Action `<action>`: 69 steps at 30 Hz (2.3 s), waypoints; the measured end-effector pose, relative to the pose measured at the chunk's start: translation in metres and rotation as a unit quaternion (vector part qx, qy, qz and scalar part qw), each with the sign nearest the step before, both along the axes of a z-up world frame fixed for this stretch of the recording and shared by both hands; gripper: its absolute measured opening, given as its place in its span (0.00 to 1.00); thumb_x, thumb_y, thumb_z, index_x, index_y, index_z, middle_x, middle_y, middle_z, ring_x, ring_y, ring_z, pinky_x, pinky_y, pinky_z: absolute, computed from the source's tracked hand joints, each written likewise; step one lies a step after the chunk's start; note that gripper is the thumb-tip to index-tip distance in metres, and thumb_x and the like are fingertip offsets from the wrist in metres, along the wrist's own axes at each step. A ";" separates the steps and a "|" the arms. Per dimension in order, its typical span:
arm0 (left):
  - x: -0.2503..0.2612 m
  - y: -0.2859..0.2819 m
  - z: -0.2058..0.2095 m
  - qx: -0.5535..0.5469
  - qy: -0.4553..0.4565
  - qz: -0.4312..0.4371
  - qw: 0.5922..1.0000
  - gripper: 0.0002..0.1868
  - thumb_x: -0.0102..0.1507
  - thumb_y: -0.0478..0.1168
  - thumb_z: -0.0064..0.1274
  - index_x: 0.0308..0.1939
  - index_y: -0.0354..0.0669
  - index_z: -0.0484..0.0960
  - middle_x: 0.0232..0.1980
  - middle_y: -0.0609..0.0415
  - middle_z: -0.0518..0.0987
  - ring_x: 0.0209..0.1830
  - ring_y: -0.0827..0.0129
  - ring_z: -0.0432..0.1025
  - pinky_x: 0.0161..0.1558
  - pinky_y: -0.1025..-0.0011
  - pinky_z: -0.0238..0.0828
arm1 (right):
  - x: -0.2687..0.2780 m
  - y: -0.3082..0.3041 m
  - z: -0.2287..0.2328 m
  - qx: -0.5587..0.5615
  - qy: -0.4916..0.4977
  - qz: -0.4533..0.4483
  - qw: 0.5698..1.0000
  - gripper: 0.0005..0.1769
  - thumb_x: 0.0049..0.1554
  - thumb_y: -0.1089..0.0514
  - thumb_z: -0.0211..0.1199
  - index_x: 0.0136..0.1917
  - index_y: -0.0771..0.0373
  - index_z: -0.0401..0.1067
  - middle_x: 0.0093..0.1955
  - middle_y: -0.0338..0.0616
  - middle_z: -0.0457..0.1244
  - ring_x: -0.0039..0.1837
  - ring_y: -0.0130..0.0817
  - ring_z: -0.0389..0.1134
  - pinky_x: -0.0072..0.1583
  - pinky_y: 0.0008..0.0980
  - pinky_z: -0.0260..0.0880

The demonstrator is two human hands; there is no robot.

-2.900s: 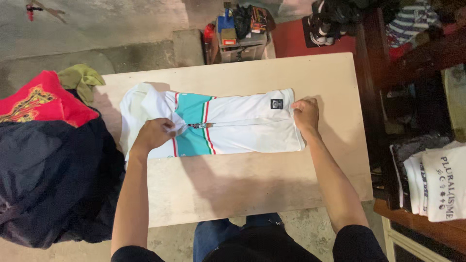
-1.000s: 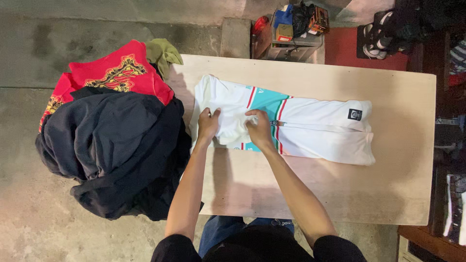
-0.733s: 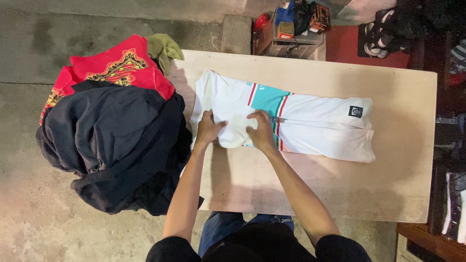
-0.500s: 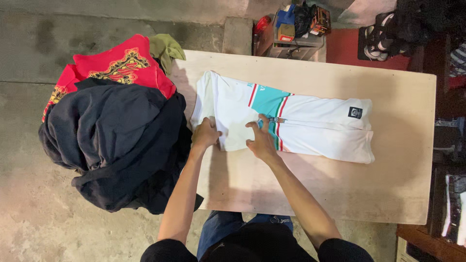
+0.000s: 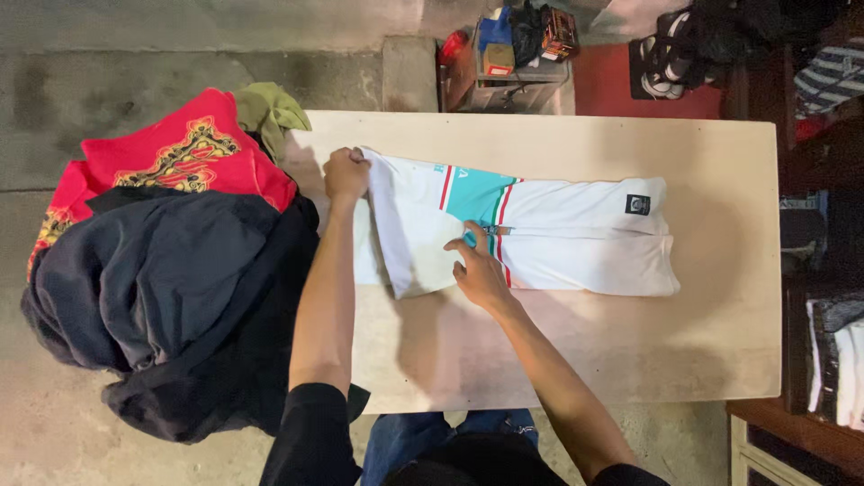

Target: The person folds a white graphic t-shirt on a table by repeatedly folding the sides and sleeves inward until it forms a small rectangle.

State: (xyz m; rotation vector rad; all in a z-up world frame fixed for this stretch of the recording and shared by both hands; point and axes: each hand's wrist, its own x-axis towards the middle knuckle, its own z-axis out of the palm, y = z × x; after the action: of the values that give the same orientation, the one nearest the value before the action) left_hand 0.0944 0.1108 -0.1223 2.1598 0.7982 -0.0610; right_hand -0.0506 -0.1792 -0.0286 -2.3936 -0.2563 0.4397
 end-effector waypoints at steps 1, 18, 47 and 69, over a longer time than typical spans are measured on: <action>0.004 0.009 -0.009 -0.004 -0.030 -0.016 0.999 0.12 0.55 0.44 0.66 0.35 0.40 0.84 0.38 0.43 0.84 0.42 0.51 0.81 0.46 0.58 0.75 | 0.000 -0.001 -0.001 0.014 -0.012 0.005 1.000 0.21 0.52 0.68 0.63 0.57 0.50 0.72 0.80 0.47 0.47 0.48 0.47 0.73 0.50 0.45 0.73; -0.062 0.029 0.016 0.089 -0.075 -0.267 0.957 0.02 0.58 0.32 0.60 0.32 0.41 0.87 0.32 0.40 0.82 0.34 0.50 0.78 0.38 0.58 0.74 | 0.001 0.005 -0.008 -0.022 -0.082 0.036 0.996 0.21 0.48 0.63 0.69 0.56 0.53 0.72 0.79 0.54 0.46 0.53 0.54 0.72 0.48 0.48 0.74; -0.226 -0.077 0.069 0.215 -0.170 -0.387 0.880 0.21 0.51 0.40 0.62 0.48 0.39 0.83 0.52 0.46 0.75 0.51 0.53 0.72 0.51 0.55 0.65 | -0.015 -0.024 -0.021 0.249 0.083 -0.002 0.965 0.29 0.48 0.75 0.60 0.62 0.61 0.77 0.88 0.43 0.39 0.50 0.21 0.68 0.49 0.25 0.72; -0.176 -0.048 0.084 0.026 -0.194 -0.183 0.963 0.20 0.59 0.34 0.60 0.55 0.39 0.79 0.54 0.44 0.76 0.47 0.54 0.76 0.48 0.61 0.72 | -0.009 -0.015 -0.003 0.108 -0.146 -0.054 0.982 0.25 0.56 0.65 0.64 0.67 0.60 0.69 0.76 0.50 0.54 0.51 0.41 0.73 0.52 0.38 0.76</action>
State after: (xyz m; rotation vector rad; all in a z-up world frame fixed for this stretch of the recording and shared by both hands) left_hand -0.0812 0.0625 -0.0387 2.2452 0.1749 0.1930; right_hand -0.0592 -0.1941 -0.0311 -2.2388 -0.2866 0.0056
